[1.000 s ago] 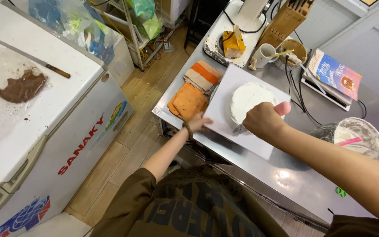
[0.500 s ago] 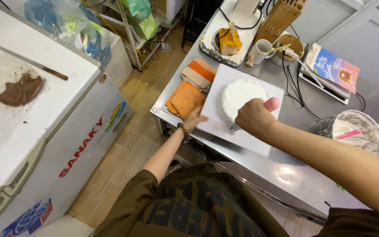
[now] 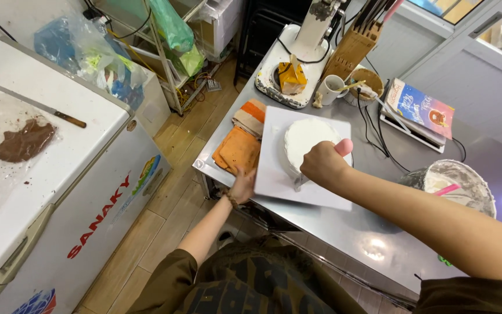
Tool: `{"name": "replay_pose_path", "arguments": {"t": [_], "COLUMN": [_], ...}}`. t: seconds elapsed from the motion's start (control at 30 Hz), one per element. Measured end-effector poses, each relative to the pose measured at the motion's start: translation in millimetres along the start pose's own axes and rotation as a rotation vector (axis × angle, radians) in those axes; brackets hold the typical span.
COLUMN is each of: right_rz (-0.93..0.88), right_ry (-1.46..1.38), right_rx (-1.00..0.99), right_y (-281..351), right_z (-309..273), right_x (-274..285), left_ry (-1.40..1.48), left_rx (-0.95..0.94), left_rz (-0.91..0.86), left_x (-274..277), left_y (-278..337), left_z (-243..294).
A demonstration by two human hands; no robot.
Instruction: The person scoops white frosting from a large mixing bowl with a spatula and spreads it over the top and sides of a chocolate cake on a white board, rotating the board between passes. They then wipe the table and nearby surfaces with an orange cloth.
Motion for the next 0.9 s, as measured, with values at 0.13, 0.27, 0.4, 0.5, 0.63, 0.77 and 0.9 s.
{"name": "replay_pose_path", "arguments": {"t": [0.13,0.27,0.4,0.5,0.63,0.77,0.9], "right_rz": [-0.036,-0.052,-0.060,-0.139,-0.194,0.059,1.131], "right_ry": [-0.002,-0.028,-0.073,-0.202,-0.603,-1.175,-1.611], "right_rx": [-0.007,-0.018,-0.071,-0.155,-0.359,-0.849,-1.263], "right_y": [2.5,4.5,18.4,54.5,183.9,318.6,385.0], "right_z": [4.3,8.1,8.0,13.8,18.3,-34.8,-149.6], "right_x": [-7.7,-20.2,-31.0,-50.7,-43.0,-121.4,-274.7], "left_ry": [0.154,0.568,0.475,0.624,0.470,0.278,0.073], "left_rx": [-0.029,-0.280,-0.100,-0.003,-0.031,-0.042,-0.012], "left_rz": [0.328,0.139,-0.019,-0.021,-0.068,0.068,0.229], "left_x": [6.1,-32.6,-71.7,-69.4,-82.7,-60.5,-61.5], "left_y": [4.2,8.5,9.3,3.1,12.0,5.9,0.0], "left_z": [23.5,29.9,5.1,-8.4,6.5,6.7,5.8]}}
Point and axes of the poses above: each hand's wrist, its own y-axis away from the middle knuckle, its own x-axis out of the back of the hand, z = x × y, the point moved 7 cm from there along -y, towards the middle knuckle, and after that the axes turned 12 degrees about x, right-handed, at the moved point
